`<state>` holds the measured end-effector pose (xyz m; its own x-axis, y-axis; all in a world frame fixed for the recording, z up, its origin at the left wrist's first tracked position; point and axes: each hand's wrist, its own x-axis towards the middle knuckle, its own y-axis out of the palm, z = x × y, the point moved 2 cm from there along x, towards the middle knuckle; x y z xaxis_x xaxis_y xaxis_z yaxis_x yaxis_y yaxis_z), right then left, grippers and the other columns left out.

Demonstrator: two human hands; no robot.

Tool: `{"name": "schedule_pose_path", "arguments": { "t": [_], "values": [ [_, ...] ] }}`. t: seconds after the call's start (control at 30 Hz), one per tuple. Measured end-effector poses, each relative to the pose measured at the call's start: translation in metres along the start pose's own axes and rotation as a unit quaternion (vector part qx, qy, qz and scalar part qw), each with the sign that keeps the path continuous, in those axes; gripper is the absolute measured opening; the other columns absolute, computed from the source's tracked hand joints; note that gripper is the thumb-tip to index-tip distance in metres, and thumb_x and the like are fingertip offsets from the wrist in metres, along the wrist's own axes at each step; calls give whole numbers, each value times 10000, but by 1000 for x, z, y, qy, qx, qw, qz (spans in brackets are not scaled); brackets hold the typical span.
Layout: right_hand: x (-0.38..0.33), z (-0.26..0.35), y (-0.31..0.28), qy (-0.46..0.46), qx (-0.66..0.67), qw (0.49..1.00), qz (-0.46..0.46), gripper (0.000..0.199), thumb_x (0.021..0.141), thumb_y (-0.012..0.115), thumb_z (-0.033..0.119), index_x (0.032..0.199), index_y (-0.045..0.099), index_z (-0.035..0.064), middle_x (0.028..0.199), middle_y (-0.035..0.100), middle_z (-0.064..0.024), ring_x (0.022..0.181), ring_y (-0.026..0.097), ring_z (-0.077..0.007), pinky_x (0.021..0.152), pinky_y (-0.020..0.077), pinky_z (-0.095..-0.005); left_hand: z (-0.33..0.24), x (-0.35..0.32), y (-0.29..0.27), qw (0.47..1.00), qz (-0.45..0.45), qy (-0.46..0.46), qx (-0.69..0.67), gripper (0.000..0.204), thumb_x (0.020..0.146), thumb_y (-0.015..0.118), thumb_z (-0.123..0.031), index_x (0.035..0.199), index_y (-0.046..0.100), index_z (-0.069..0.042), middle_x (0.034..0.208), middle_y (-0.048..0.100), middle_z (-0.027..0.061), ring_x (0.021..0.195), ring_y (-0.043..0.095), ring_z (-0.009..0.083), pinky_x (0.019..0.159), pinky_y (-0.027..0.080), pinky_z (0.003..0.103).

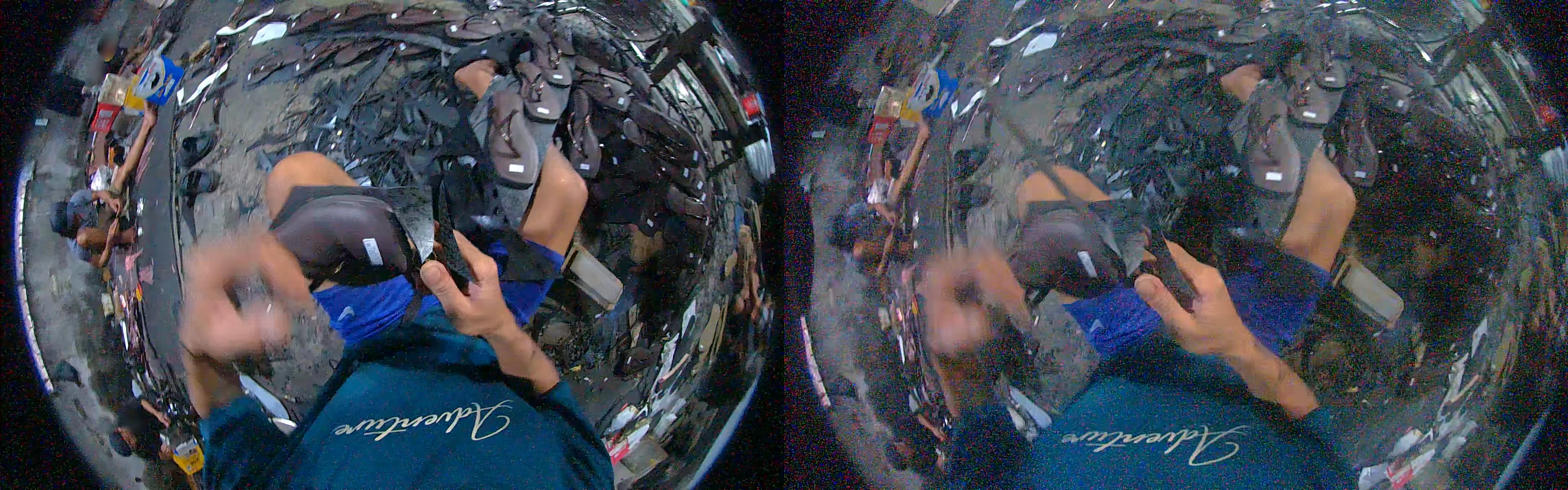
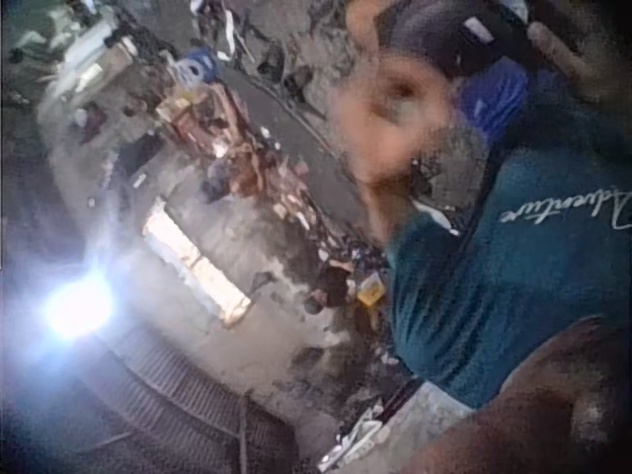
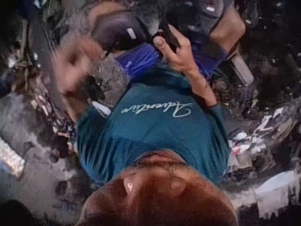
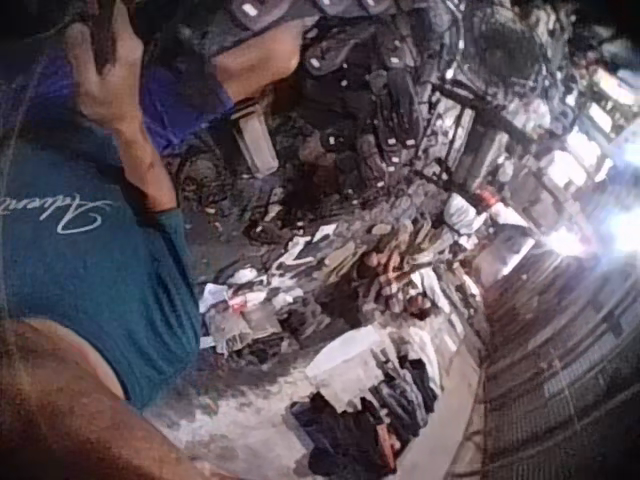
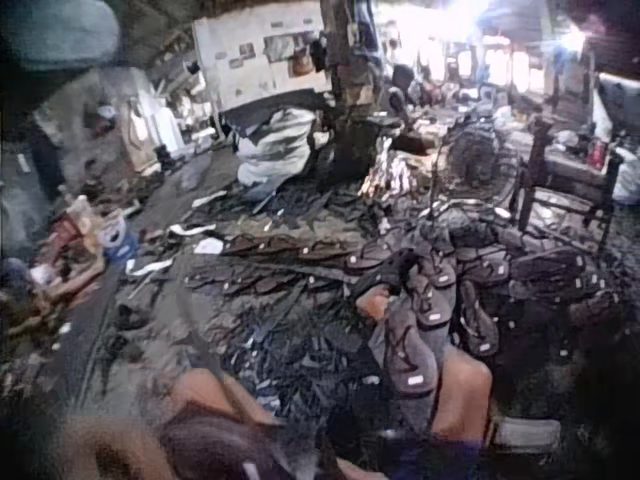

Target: The person sits on the ground and uses a knife to trim excess material from the edges of multiple sandals. They pick up each sandal, scrape the blade along the sole and strap edges, and place the trimmed sandals aside.

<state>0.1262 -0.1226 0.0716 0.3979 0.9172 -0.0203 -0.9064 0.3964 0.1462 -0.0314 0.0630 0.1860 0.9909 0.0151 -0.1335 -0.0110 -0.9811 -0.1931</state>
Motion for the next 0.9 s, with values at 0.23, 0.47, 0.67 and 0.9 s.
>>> {"name": "schedule_pose_path", "arguments": {
  "t": [0.23,0.47,0.67,0.9],
  "values": [
    [-5,-19,-4,-133,-175,960,-171,364,953,679,168,1232,595,-50,815,656,-53,704,603,-56,614,490,-218,106,57,96,679,-457,-17,-574,463,1000,502,-507,1230,604,-118,1033,682,33,823,652,158,807,548,325],
    [-36,-45,-15,-166,-331,881,-294,286,901,712,130,1134,678,-33,910,710,-190,789,713,-285,688,548,-344,142,112,65,669,-305,90,-672,332,997,551,-383,1214,621,-141,939,695,18,707,674,151,573,560,250],
    [5,-34,-36,21,-167,953,-250,301,943,672,266,1119,693,22,766,673,-160,659,645,-165,610,512,-332,117,85,119,734,-432,-34,-523,377,957,632,-365,1222,573,-103,1000,686,27,845,672,193,736,577,335],
    [-59,-19,-49,-9,-199,937,-288,287,976,613,82,1253,605,9,934,706,-36,758,581,-61,690,496,-224,116,77,91,720,-441,-10,-536,360,991,566,-408,1144,619,-87,1010,692,39,902,677,163,789,576,346]
  ]
}}
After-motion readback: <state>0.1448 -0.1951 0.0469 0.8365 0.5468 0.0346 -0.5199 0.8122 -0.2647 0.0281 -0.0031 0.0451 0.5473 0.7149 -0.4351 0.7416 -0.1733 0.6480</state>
